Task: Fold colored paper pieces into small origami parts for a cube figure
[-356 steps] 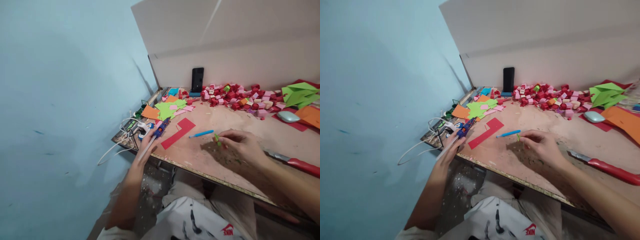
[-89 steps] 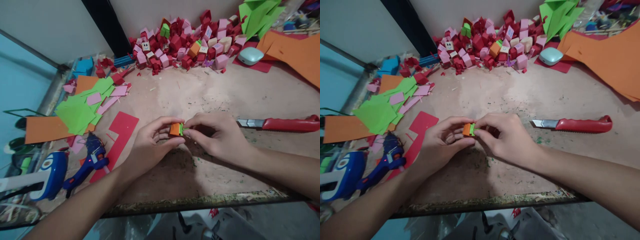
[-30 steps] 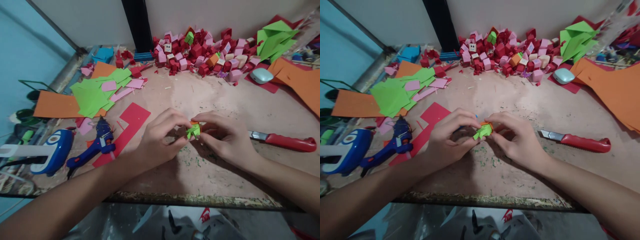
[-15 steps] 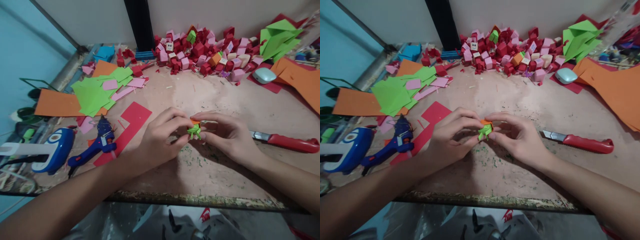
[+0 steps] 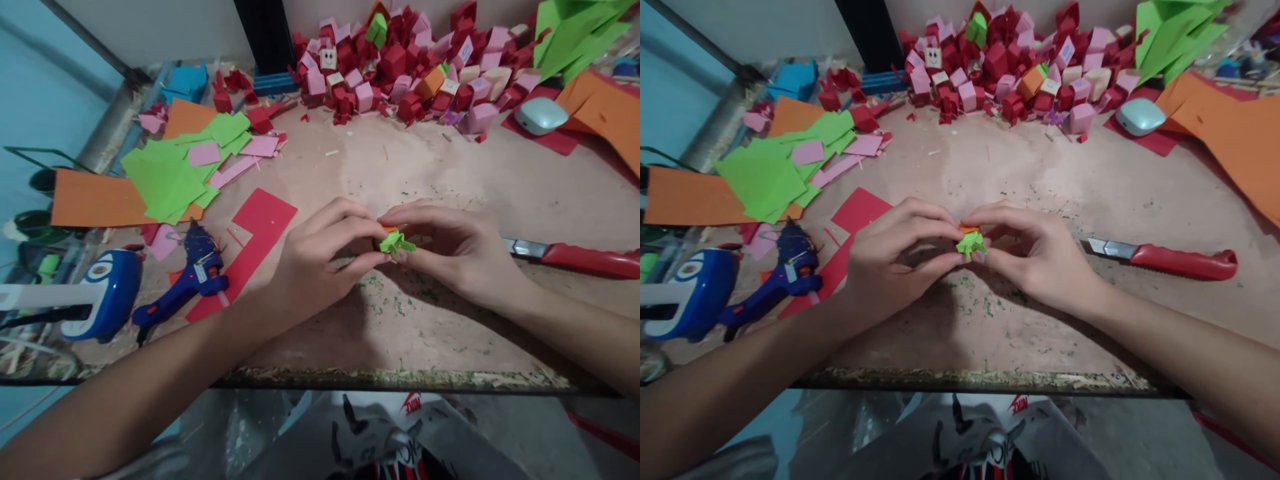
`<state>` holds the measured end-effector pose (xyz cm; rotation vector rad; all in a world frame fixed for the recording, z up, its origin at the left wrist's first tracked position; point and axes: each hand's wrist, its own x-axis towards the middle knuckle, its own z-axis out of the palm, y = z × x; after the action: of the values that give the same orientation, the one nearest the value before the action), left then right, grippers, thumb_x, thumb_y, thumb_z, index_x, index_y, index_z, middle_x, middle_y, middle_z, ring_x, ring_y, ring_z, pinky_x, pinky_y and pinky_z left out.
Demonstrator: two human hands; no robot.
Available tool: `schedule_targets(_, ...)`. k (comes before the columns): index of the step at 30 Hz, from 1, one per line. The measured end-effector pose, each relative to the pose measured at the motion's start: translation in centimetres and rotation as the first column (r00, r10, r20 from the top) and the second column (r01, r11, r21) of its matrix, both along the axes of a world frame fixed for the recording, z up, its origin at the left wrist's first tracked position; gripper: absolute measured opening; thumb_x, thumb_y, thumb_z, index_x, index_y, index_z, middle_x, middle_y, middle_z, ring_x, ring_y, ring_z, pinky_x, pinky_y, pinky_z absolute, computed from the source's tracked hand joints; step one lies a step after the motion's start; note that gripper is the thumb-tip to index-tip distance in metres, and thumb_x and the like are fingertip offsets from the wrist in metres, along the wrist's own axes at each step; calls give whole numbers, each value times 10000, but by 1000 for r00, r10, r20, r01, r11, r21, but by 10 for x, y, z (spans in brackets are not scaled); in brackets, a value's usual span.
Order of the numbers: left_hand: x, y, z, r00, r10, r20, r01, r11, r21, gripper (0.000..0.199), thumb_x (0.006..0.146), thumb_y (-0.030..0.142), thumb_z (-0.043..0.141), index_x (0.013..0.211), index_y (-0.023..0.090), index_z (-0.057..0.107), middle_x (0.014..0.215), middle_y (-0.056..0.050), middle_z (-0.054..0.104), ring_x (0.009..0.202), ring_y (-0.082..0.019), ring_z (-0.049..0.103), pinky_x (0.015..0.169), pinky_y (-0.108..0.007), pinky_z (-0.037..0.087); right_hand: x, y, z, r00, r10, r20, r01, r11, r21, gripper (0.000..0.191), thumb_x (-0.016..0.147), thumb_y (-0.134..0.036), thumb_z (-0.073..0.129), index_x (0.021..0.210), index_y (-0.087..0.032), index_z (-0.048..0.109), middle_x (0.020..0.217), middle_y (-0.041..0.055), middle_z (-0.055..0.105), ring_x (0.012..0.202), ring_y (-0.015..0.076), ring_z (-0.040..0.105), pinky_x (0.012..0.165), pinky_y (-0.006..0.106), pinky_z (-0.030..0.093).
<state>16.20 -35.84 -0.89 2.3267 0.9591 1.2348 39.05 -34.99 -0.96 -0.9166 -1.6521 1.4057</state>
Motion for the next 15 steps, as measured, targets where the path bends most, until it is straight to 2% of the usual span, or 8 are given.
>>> schedule_targets(4,-2,2,1,999,-20,24,22,999,-44,169,935,228,814,1093,254,759,1082,-67,779,982,-187,748,854,-345,630,1,1,0,1000,-15,15,15,1000,18,288,908,-314,872,1192,-351,836,1219,34,777,1064,233,747,858,346,637)
schedule_targets(7,-3,2,1,997,-43,61,47,997,-64,185,935,188,807,1106,240,759,1087,-73,794,997,-191,761,871,-346,629,1,0,0,999,-39,25,39,999,21,291,905,-331,875,1192,-327,833,1229,43,781,1064,240,752,860,349,639)
schedule_targets(10,-3,2,0,995,-47,83,54,995,-81,168,930,148,802,1081,208,758,1063,-82,803,988,-186,768,882,-339,627,1,-1,0,999,-43,23,42,999,29,285,905,-313,873,1187,-319,832,1222,44,779,1052,240,750,855,355,634)
schedule_targets(15,-1,1,1,997,-23,77,30,995,-94,113,954,167,773,1037,242,762,1041,-62,813,968,-196,778,860,-363,642,0,0,1,1000,-28,-5,28,1000,6,222,942,-267,827,1162,-300,828,1188,39,762,1023,215,738,852,349,619)
